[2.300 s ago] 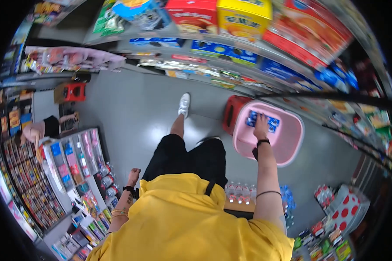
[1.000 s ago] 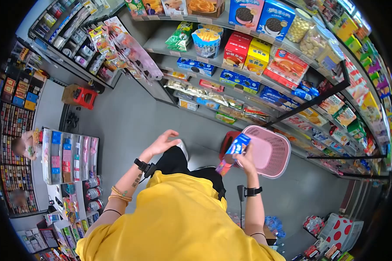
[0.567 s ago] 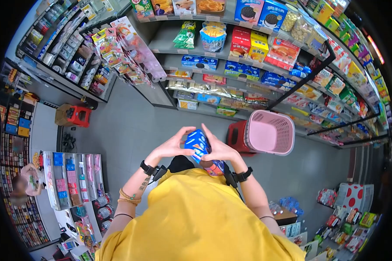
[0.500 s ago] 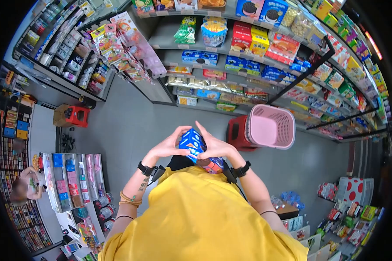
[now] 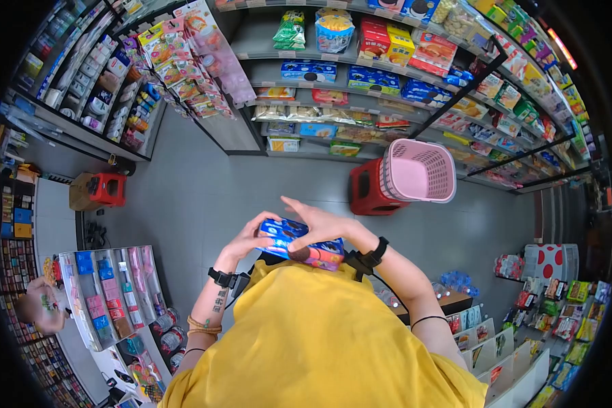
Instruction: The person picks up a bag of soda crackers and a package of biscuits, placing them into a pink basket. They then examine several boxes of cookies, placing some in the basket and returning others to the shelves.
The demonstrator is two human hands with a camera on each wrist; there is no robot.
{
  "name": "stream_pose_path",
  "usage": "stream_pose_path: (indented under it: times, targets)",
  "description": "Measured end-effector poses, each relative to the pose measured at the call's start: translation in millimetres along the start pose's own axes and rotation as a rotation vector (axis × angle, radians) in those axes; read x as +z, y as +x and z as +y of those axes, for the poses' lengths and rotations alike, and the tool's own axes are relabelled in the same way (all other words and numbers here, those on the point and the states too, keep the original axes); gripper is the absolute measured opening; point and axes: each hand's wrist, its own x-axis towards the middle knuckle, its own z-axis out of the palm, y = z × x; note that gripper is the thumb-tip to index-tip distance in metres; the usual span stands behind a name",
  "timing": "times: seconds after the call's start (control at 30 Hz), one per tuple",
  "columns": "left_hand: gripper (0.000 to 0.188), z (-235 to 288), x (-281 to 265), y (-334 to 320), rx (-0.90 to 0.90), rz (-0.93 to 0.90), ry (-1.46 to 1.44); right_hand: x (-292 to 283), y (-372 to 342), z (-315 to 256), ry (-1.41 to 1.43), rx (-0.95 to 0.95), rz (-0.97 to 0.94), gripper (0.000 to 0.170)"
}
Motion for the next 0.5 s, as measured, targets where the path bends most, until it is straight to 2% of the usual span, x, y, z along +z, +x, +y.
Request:
stream_pose_path:
  times: [0.03, 0.07, 0.13, 0.17, 0.2, 0.3, 0.37, 0.4, 0.5]
  targets:
    - [0.067, -7, -5, -3, -0.021, 0.037, -0.073, -6, -3, -10, -0.028, -0.055, 0.032, 0.113]
    - [0.057, -9, -4, -6, 0.012, 0.077, -0.179, -16, -10, -41, -0.028, -0.122, 0.093, 0.090]
    - [0.053, -15, -7, -9, 0.014, 0.144, -0.385, -37, -28, -113, 0.211, -0.297, 0.092, 0.073]
    - [0.052, -20, -10, -10, 0.011, 0.177, -0.484, -38, -41, -143, 0.421, -0.417, 0.103, 0.061]
    - [0.049, -32, -18, -10, 0.032, 0.187, -0.567, -30, -54, -167, 0.655, -0.576, 0.115, 0.060]
    - [0.052, -33, -21, -9, 0.058, 0.197, -0.636, -30, -59, -223, 0.690, -1.092, -0.067, 0.041]
    - [0.053, -29, -19, -5, 0.067, 0.201, -0.620, -20, -74, -258, 0.689, -1.154, 0.083, 0.020]
    - [0.053, -29, -16, -4, 0.073, 0.206, -0.618, -14, -77, -262, 0.699, -1.181, 0.114, 0.020]
    - [0.053, -24, -10, 0, 0.063, 0.162, -0.600, 30, -54, -266, 0.949, -1.438, 0.262, 0.026]
